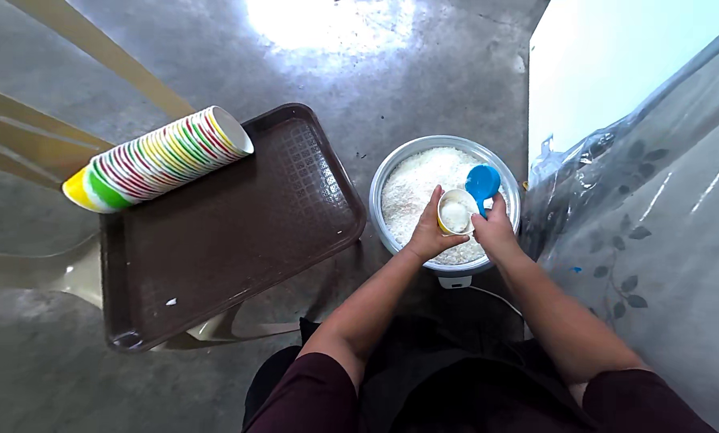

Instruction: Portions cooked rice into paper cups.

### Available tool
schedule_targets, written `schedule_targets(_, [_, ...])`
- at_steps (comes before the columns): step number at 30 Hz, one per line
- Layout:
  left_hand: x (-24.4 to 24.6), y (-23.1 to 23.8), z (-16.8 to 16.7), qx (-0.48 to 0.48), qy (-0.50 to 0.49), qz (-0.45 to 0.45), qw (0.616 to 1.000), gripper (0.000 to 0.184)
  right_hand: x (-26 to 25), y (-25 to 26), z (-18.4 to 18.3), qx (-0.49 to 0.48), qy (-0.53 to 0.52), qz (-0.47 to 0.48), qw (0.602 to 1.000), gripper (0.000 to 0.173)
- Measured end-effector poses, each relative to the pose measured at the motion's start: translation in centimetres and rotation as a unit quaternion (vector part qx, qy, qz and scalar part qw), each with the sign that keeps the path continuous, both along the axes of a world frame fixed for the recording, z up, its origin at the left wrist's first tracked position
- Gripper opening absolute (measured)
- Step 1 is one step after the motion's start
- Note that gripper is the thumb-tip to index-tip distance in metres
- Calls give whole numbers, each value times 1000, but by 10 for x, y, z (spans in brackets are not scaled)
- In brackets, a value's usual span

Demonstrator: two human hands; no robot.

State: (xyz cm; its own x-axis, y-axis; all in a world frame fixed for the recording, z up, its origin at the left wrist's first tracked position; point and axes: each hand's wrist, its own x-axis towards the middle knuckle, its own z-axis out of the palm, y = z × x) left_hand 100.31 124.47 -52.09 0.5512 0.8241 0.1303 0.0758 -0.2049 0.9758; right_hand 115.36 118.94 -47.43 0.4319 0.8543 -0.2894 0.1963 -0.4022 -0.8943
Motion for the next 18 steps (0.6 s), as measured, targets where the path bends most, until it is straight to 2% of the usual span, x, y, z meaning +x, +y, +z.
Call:
schedule_targets(3, [-13,-2,12,-183,-18,-41,982,91,-3,2,-4,-13,-63,29,998,76])
schedule_targets(5, [-18,-6,16,-303,-57,0,951,72,-1,4,-7,-23,-63,70,995,74])
schedule_targets(7, [-22,-7,10,-379,-93,65,918,65,11,12,-14,-44,-65,128,989,69])
schedule_targets(9, [-32,-6,1,-396,-99,106,907,69,32,24,-21,-121,-176,149,965,66])
schedule_targets(11, [-40,-5,-3,-394,-81,156,902,76,47,30,-30,-240,-288,137,917,67])
schedule_targets(13, [-46,-5,-6,-393,-53,197,896,76,39,27,-39,-311,-341,153,874,73])
schedule_targets(15, [-51,-4,-9,-393,-33,213,894,72,19,22,-46,-317,-333,189,867,75])
schedule_targets(18, [-52,-3,-9,-390,-15,238,889,75,9,22,-60,-305,-216,174,911,62])
